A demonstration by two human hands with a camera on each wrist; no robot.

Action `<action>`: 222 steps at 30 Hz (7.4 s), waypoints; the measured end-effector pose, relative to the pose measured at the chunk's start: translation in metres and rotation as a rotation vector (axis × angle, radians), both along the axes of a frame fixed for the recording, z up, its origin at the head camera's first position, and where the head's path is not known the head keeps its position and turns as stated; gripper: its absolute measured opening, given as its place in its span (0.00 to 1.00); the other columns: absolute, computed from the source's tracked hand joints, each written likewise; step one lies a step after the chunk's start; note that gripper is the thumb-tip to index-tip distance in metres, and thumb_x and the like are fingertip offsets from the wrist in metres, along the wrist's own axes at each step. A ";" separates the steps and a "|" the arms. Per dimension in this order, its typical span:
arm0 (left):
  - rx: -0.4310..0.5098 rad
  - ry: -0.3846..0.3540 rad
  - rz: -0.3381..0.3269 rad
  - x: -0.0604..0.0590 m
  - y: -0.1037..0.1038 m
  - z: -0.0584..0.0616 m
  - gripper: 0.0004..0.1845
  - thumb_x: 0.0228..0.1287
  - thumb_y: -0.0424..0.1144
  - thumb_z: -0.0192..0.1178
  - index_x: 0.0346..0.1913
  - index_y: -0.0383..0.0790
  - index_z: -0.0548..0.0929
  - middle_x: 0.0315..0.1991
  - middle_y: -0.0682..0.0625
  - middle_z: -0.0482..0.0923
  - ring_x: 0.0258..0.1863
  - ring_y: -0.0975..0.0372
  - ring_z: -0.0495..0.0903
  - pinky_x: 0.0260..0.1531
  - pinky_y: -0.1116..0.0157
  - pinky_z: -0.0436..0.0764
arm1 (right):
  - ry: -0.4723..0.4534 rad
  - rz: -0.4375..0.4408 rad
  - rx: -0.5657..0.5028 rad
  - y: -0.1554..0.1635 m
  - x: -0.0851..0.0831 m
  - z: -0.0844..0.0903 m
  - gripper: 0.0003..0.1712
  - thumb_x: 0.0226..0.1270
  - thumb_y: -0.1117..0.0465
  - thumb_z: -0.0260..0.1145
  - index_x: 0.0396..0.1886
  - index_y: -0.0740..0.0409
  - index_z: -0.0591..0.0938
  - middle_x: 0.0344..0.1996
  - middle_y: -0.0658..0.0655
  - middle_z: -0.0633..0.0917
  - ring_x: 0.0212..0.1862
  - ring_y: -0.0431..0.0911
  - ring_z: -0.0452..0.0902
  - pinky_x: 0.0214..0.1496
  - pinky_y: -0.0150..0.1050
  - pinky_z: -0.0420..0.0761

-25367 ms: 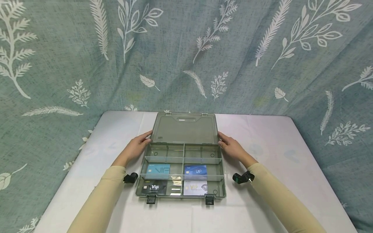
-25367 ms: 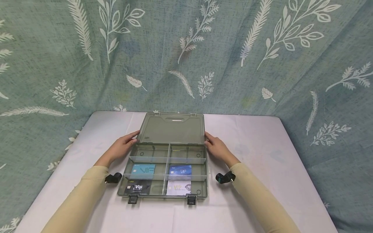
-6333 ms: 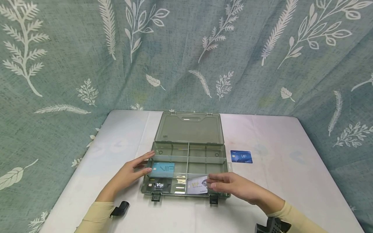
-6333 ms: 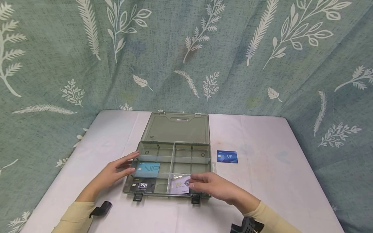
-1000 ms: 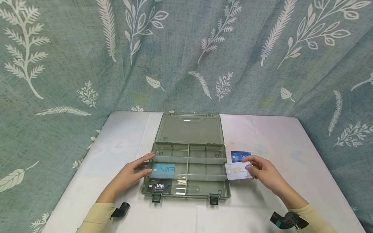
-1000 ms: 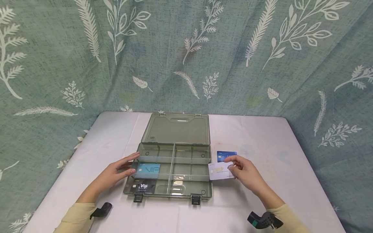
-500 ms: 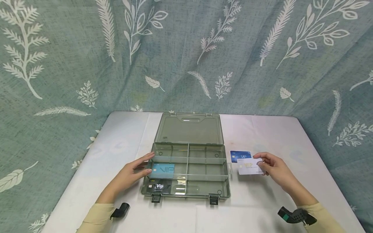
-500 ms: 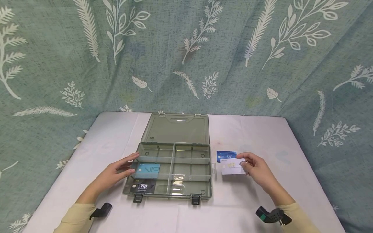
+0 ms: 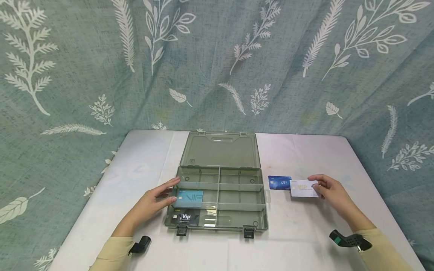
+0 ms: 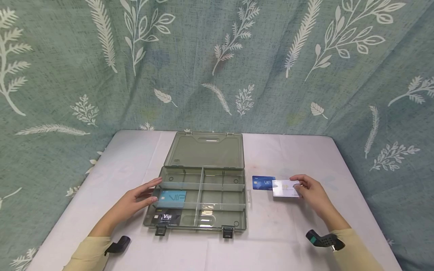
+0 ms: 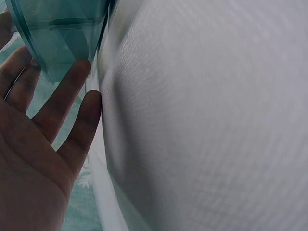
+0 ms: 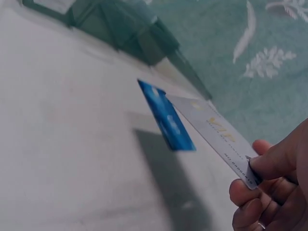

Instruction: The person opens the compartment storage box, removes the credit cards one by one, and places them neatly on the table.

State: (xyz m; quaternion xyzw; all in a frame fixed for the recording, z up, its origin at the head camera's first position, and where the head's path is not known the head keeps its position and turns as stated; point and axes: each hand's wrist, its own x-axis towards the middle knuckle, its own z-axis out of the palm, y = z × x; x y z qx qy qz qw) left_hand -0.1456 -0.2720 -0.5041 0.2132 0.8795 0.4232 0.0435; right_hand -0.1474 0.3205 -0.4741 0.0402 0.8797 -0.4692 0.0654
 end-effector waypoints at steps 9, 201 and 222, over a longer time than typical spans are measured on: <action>0.002 0.008 -0.003 0.000 0.001 0.001 0.32 0.73 0.43 0.64 0.76 0.45 0.69 0.78 0.50 0.60 0.65 0.46 0.76 0.64 0.45 0.75 | -0.037 -0.039 -0.028 0.016 -0.014 -0.011 0.21 0.79 0.66 0.53 0.67 0.68 0.72 0.39 0.58 0.73 0.35 0.42 0.70 0.31 0.34 0.75; -0.004 -0.010 0.000 -0.001 0.000 -0.003 0.32 0.73 0.45 0.63 0.77 0.47 0.68 0.79 0.52 0.60 0.65 0.46 0.76 0.66 0.46 0.74 | 0.148 0.562 -0.029 -0.193 -0.009 0.026 0.11 0.75 0.60 0.64 0.53 0.51 0.85 0.37 0.53 0.87 0.29 0.40 0.76 0.27 0.34 0.78; -0.014 -0.019 0.006 0.000 0.000 0.000 0.33 0.72 0.46 0.63 0.77 0.47 0.68 0.79 0.54 0.60 0.66 0.47 0.76 0.65 0.47 0.75 | 0.062 0.677 -0.099 -0.248 -0.028 0.029 0.18 0.74 0.61 0.66 0.61 0.55 0.83 0.44 0.50 0.86 0.44 0.41 0.81 0.44 0.36 0.83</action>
